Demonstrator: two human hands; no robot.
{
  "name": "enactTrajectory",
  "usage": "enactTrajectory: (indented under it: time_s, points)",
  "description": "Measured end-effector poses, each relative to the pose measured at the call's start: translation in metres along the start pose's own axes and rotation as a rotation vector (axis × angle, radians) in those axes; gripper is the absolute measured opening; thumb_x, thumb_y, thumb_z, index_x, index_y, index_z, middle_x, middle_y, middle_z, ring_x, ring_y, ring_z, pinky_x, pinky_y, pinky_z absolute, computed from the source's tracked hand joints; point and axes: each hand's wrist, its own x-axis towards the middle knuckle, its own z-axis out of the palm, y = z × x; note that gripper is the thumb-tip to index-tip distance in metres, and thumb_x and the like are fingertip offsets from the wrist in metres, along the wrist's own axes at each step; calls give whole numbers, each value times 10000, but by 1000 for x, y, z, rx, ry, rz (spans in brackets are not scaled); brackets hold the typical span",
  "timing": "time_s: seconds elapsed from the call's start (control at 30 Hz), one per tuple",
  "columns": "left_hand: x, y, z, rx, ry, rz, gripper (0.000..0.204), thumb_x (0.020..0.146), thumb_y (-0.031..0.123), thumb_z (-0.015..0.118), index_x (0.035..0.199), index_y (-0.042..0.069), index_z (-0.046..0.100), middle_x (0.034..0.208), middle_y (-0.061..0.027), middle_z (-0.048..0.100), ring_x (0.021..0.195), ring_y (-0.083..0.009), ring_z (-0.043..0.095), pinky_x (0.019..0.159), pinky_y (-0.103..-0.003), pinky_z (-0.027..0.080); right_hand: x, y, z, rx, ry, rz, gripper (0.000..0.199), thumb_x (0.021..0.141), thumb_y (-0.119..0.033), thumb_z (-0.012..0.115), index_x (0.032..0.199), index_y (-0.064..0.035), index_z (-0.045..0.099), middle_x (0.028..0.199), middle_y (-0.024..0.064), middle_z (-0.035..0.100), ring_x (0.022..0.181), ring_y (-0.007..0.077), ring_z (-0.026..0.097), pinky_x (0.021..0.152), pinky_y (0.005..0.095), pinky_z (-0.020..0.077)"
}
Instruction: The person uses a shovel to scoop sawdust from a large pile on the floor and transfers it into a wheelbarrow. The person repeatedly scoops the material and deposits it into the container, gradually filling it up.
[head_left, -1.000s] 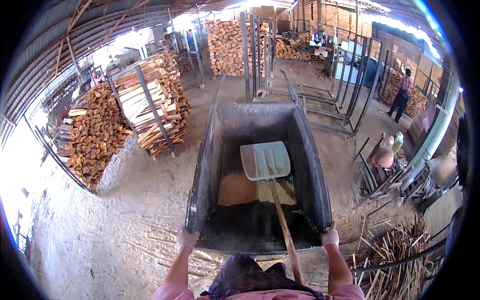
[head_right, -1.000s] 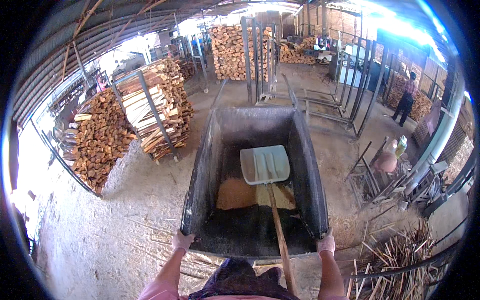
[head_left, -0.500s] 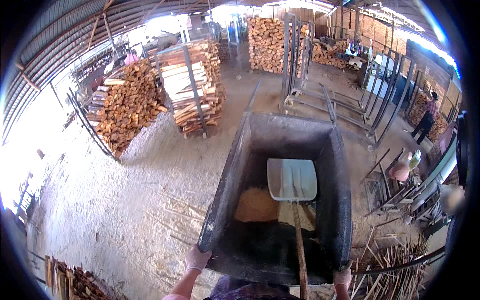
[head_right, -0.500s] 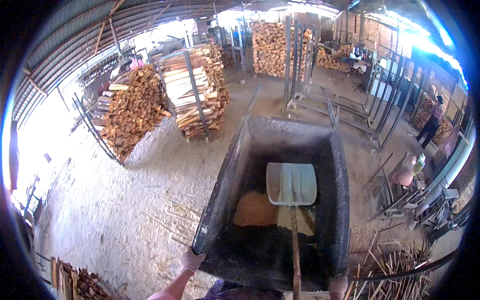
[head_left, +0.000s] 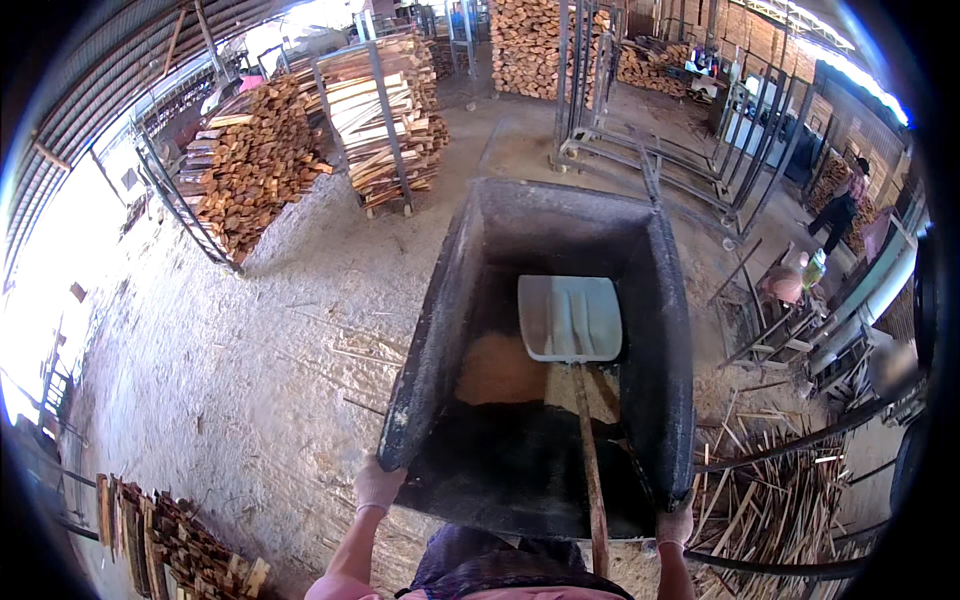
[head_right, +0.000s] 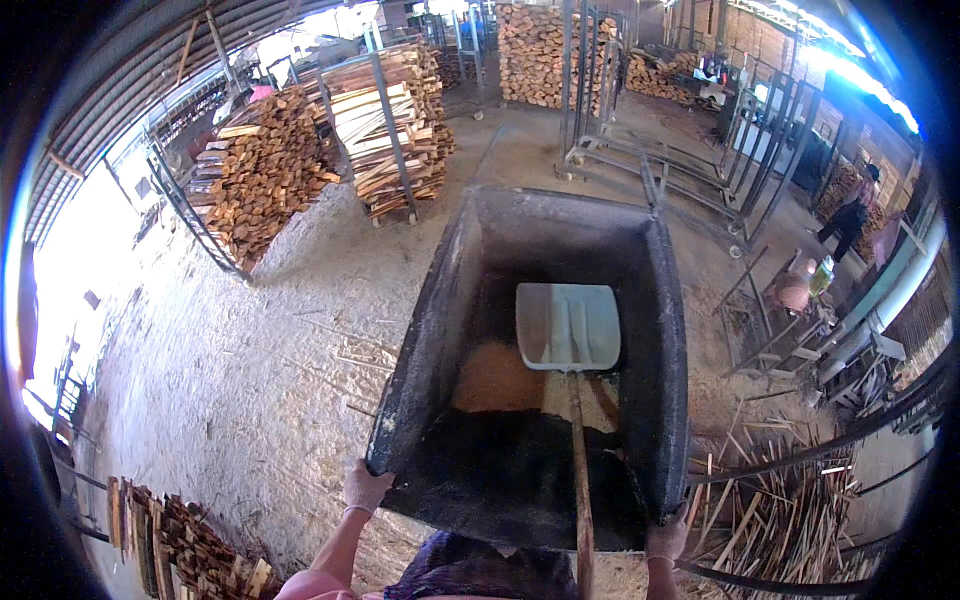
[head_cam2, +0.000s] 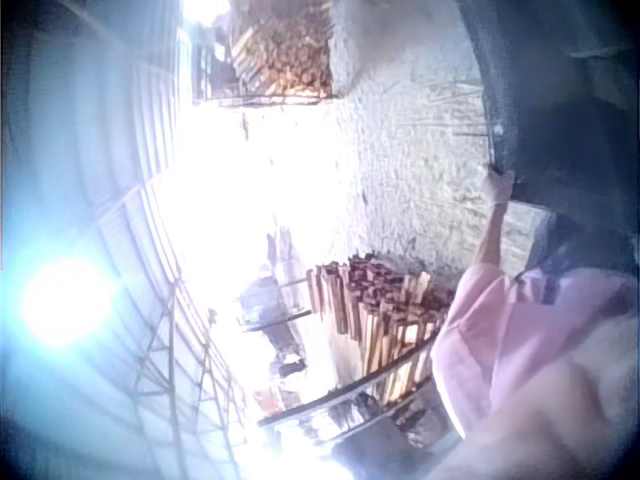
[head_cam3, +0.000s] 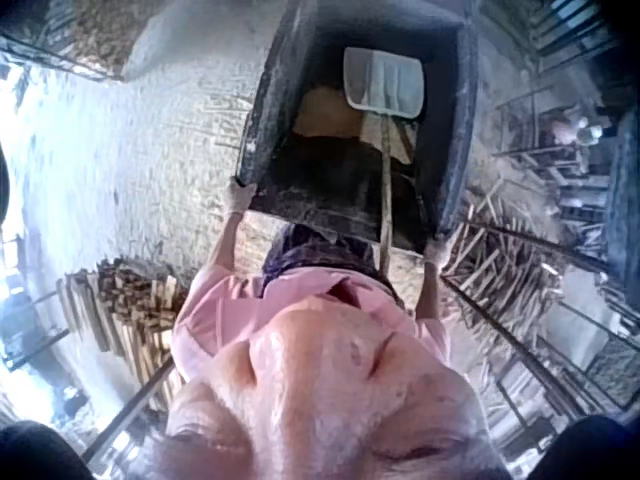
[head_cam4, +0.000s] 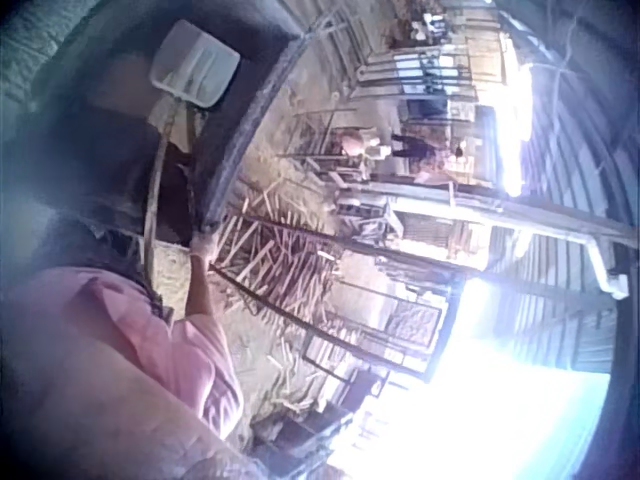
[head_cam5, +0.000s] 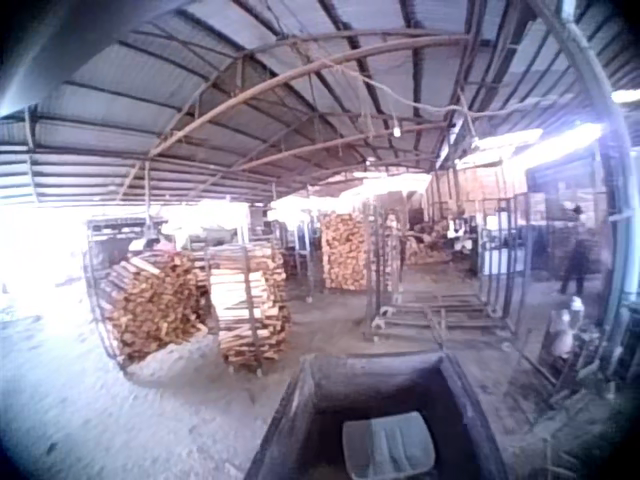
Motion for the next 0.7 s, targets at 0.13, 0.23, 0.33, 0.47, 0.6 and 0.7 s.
enactTrajectory:
  time_s: [0.13,0.23,0.33,0.47,0.6,0.7]
  points:
    - [-53,-22,6,-5,60,-2,580,696,394,802,1089,2,637,966,-266,718,947,-437,704,845,-504,552,-12,19,-29,6,-2,-14,889,773,-291,785,1521,-78,356,1192,284,662,1065,468,645,873,512,513]
    - [-90,-34,19,-6,61,-21,579,695,408,810,1064,-6,641,962,-267,719,945,-448,699,844,-508,550,-9,40,-42,46,11,-42,884,760,-251,794,1512,-75,364,1243,255,652,1107,456,631,908,493,506]
    - [-120,-44,29,-16,73,-3,575,692,407,815,1046,-13,647,955,-269,720,943,-453,698,844,-510,547,-3,62,-50,79,-17,-63,897,756,-246,795,1519,-78,355,1265,249,644,1117,448,631,917,484,510]
    - [-158,-55,31,-14,42,-75,588,684,400,812,1062,-21,649,964,-282,717,951,-455,698,852,-510,543,0,86,-58,46,-68,-48,902,745,-251,805,1512,-86,359,1195,259,655,1087,440,647,910,487,522]
    - [-196,-62,29,12,78,-60,611,674,412,801,1072,-26,651,968,-294,715,965,-450,698,861,-503,540,-1,102,-74,40,-13,-103,896,731,-249,814,1498,-94,378,1133,262,664,1044,438,655,881,494,530]
    - [-217,-66,28,-20,92,-61,606,663,407,806,1068,-19,656,971,-279,721,954,-438,703,858,-498,542,-4,109,-88,16,4,-119,884,718,-245,815,1483,-85,400,1092,263,670,1020,438,654,884,500,526]
